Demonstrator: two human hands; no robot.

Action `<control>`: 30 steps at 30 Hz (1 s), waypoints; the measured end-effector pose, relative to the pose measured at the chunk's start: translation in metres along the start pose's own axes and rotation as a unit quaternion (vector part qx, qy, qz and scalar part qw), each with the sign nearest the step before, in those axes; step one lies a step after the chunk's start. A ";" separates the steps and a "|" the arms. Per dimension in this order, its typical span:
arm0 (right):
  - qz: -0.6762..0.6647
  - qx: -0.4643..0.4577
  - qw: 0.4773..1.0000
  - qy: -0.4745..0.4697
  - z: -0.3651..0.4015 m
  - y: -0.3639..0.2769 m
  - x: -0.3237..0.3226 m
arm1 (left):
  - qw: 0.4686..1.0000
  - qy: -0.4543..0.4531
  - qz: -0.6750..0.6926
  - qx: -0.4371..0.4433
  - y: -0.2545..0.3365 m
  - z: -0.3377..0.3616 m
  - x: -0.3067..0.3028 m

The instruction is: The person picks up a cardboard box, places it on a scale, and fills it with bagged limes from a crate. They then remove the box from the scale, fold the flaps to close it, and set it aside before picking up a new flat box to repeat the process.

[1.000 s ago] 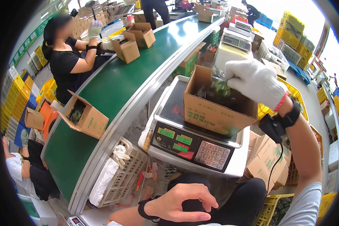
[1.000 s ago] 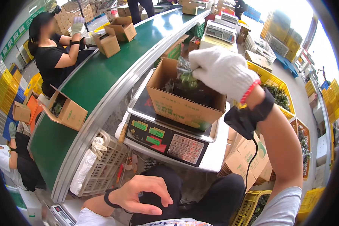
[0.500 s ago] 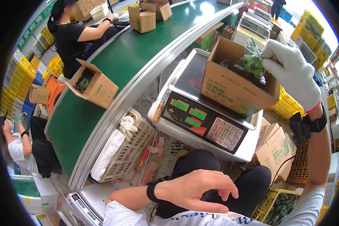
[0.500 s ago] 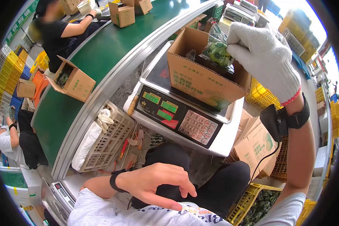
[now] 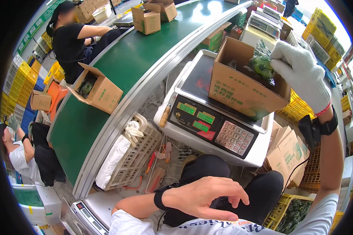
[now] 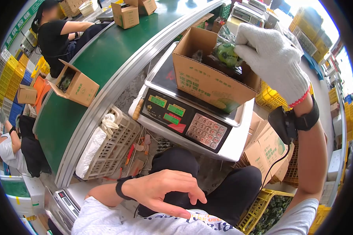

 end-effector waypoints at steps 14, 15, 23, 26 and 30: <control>0.153 -0.107 0.948 -0.257 -0.023 -0.024 0.100 | 0.998 -0.032 0.001 -0.045 -0.010 -0.006 0.007; 0.140 -0.118 0.950 -0.253 -0.024 -0.022 0.104 | 0.999 -0.028 0.002 -0.046 -0.009 -0.006 0.006; 0.169 -0.139 0.910 -0.352 -0.013 -0.002 0.141 | 0.998 -0.021 0.007 -0.057 -0.012 -0.007 0.006; 0.215 -0.204 0.872 -0.390 -0.013 0.006 0.161 | 0.998 -0.020 0.002 -0.061 -0.011 -0.006 0.008; 0.135 -0.104 0.935 -0.312 -0.019 0.024 0.149 | 0.998 -0.010 0.002 -0.060 -0.012 -0.002 0.005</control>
Point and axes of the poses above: each hand's wrist, its own z-axis away from the middle knuckle, its own x-axis out of the palm, y = z × x, the point moved 9 cm from there along -z, towards the middle knuckle, and after that the axes turned 7 degrees about z, right-handed, at the moved point
